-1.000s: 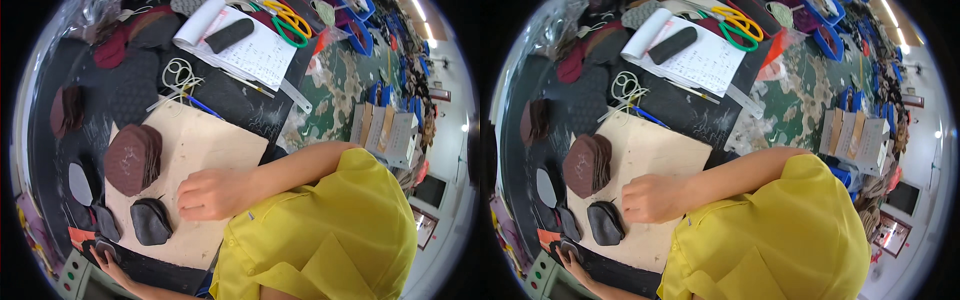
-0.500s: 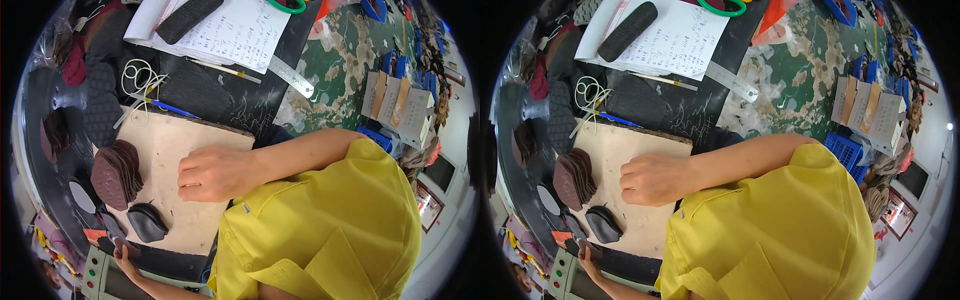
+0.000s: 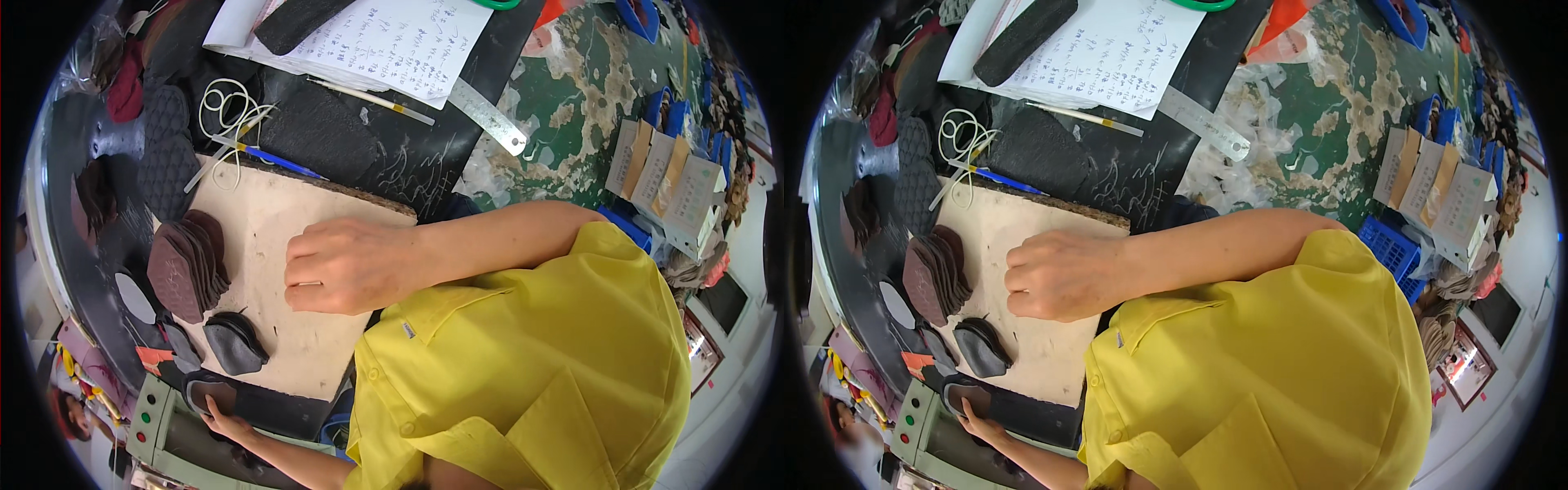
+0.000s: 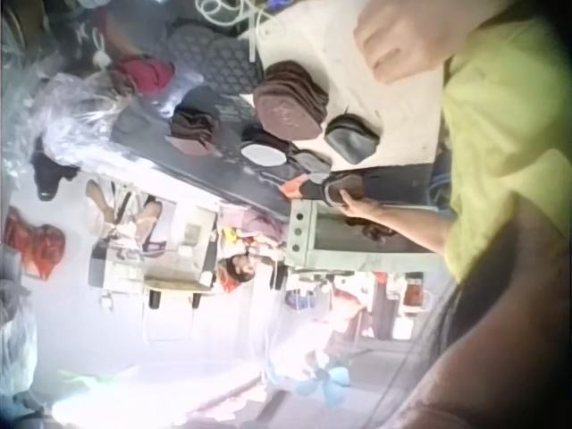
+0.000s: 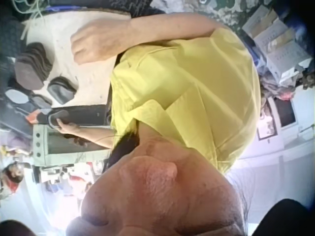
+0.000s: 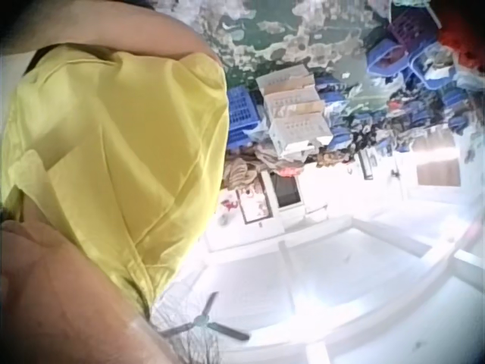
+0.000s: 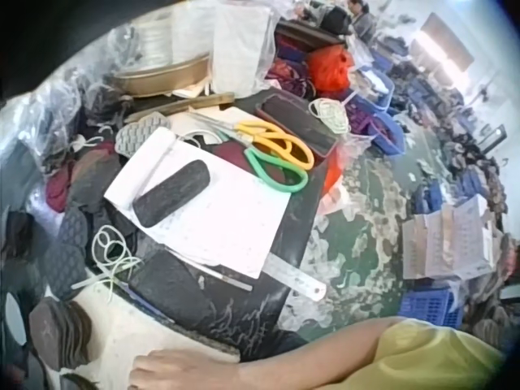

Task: The person marks a stack of light-colored insoles with a pen and then organizes them. They proceed to assemble shoe components by layering black foam, grey insoles, and brown textured insoles. The person handles the parts one by one, aligning and stacking them on a workbench.

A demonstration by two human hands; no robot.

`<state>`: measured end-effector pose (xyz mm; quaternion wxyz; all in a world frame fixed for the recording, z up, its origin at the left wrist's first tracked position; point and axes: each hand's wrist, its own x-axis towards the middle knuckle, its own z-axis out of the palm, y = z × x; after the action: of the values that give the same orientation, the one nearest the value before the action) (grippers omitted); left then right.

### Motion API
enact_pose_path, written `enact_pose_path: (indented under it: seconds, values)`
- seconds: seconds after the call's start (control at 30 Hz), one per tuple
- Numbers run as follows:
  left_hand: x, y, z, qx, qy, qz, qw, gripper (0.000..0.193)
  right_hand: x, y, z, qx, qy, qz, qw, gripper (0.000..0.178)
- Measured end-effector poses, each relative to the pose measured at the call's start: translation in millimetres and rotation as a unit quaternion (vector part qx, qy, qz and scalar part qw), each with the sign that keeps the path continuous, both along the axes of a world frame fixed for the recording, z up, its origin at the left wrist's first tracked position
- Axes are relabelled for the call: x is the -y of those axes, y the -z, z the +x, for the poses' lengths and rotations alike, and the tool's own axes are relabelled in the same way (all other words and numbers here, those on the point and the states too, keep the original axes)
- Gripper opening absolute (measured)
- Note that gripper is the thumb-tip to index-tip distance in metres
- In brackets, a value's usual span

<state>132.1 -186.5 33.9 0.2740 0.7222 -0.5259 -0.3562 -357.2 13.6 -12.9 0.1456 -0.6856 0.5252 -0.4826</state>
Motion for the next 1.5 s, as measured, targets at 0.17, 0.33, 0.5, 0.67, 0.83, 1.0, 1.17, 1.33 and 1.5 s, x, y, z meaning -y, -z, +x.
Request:
enact_pose_path:
  seconds: [0.17,0.33,0.5,0.67,0.83,1.0,1.17,1.33,1.5]
  values:
    - [-26,-16,-4,-0.059,-0.035,-0.038,0.997,0.04,6,-3,3,-0.002,-0.008,-0.016,1.0,0.012]
    - [-31,-20,5,-0.076,-0.036,-0.034,0.996,0.041,7,-5,6,-0.01,-0.02,-0.018,1.0,0.012]
    - [-21,-4,3,-0.035,-0.026,0.021,0.999,0.046,3,-1,9,-0.011,-0.019,-0.008,1.0,0.008]
    - [-6,11,-8,0.002,-0.055,0.089,0.995,0.06,-1,-4,5,-0.021,-0.031,0.018,0.999,0.012]
    - [2,6,-14,-0.034,-0.042,0.152,0.987,0.064,2,-5,6,-0.005,-0.016,-0.005,1.0,0.014]
    - [-2,11,4,-0.04,-0.07,0.128,0.989,0.055,6,-13,11,-0.014,-0.019,-0.027,0.999,0.017]
    - [-43,10,-13,-0.14,-0.093,-0.042,0.985,0.047,17,-25,19,0.009,-0.051,-0.031,0.998,0.013]
    - [-101,-10,-35,-0.275,-0.13,-0.208,0.929,0.036,37,-47,47,0.087,-0.131,-0.009,0.988,0.028]
    - [-167,1,-139,-0.274,-0.046,-0.196,0.94,0.043,54,-68,93,0.166,-0.214,0.046,0.961,0.07]
